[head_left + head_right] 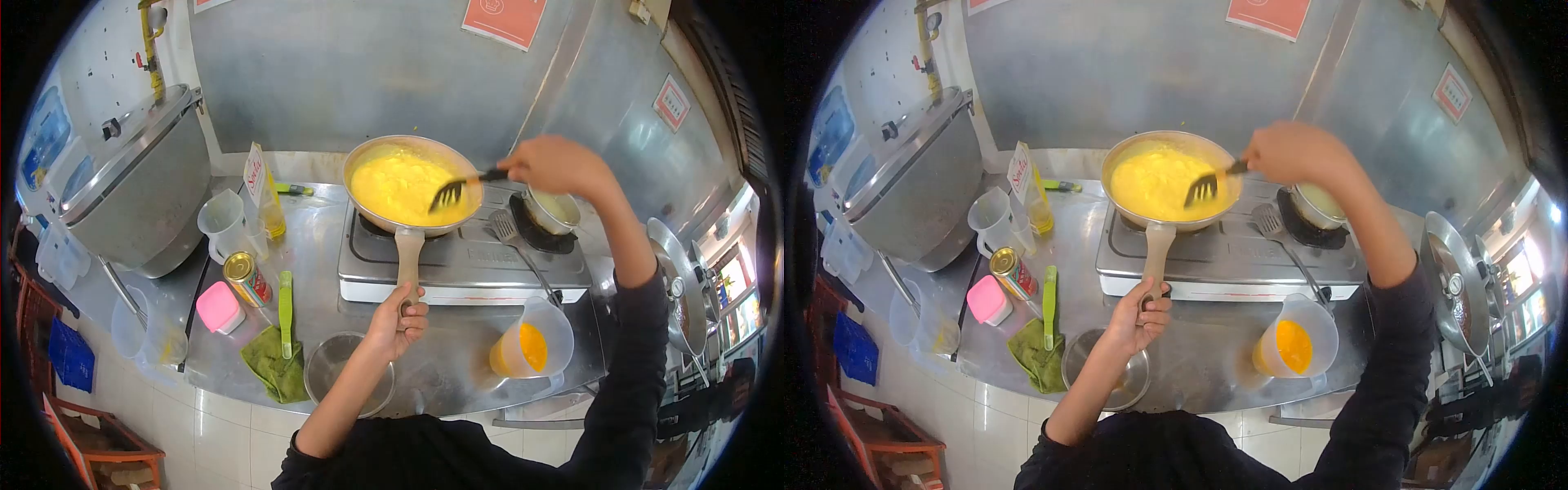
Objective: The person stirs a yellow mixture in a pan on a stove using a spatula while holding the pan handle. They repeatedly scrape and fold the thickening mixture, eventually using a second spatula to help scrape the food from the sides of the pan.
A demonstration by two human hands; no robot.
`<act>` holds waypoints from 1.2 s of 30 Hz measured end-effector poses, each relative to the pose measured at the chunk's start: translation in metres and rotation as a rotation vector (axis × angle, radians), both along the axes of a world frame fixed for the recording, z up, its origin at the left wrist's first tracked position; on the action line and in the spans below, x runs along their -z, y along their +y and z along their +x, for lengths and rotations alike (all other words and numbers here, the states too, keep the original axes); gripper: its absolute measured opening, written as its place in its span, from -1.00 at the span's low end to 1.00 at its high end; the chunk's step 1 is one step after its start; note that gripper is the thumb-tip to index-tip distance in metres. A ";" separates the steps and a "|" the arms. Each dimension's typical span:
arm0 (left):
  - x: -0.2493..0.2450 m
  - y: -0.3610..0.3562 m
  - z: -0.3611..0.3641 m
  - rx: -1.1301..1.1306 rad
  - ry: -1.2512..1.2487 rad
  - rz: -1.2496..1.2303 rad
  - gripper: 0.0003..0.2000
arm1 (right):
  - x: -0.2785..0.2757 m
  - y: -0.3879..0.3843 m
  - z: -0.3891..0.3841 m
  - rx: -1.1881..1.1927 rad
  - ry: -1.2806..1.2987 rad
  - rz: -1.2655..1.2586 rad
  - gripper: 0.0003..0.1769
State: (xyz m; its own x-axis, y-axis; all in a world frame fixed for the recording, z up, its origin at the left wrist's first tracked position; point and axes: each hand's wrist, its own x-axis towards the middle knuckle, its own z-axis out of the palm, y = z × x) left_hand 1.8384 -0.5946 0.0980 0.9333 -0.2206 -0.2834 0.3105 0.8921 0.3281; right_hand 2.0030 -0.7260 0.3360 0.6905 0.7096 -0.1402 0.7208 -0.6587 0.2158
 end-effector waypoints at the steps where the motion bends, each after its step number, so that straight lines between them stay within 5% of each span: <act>1: 0.000 0.000 0.000 -0.001 0.000 -0.002 -0.74 | 0.009 0.000 -0.016 0.024 0.003 -0.058 -0.70; 8: -0.001 -0.001 0.000 -0.008 0.003 -0.006 -0.74 | 0.101 0.013 -0.026 -0.022 -0.102 0.097 -0.74; 16: 0.003 -0.001 0.001 -0.013 -0.011 -0.011 -0.74 | 0.131 0.068 0.047 -0.020 -0.187 0.217 -0.79; 20: -0.002 -0.002 0.000 -0.030 0.014 -0.054 -0.76 | 0.096 0.072 0.086 0.001 -0.127 0.211 -0.64; 27: 0.001 -0.001 0.000 -0.007 -0.023 -0.021 -0.74 | -0.005 0.022 0.040 -0.067 -0.056 0.048 -0.65; 31: 0.002 0.000 0.000 -0.002 -0.022 -0.020 -0.74 | 0.013 0.005 0.016 -0.015 0.073 -0.144 -0.64; 36: -0.006 -0.003 -0.001 -0.029 0.039 -0.023 -0.77 | 0.060 0.015 0.019 0.015 0.057 0.073 -0.69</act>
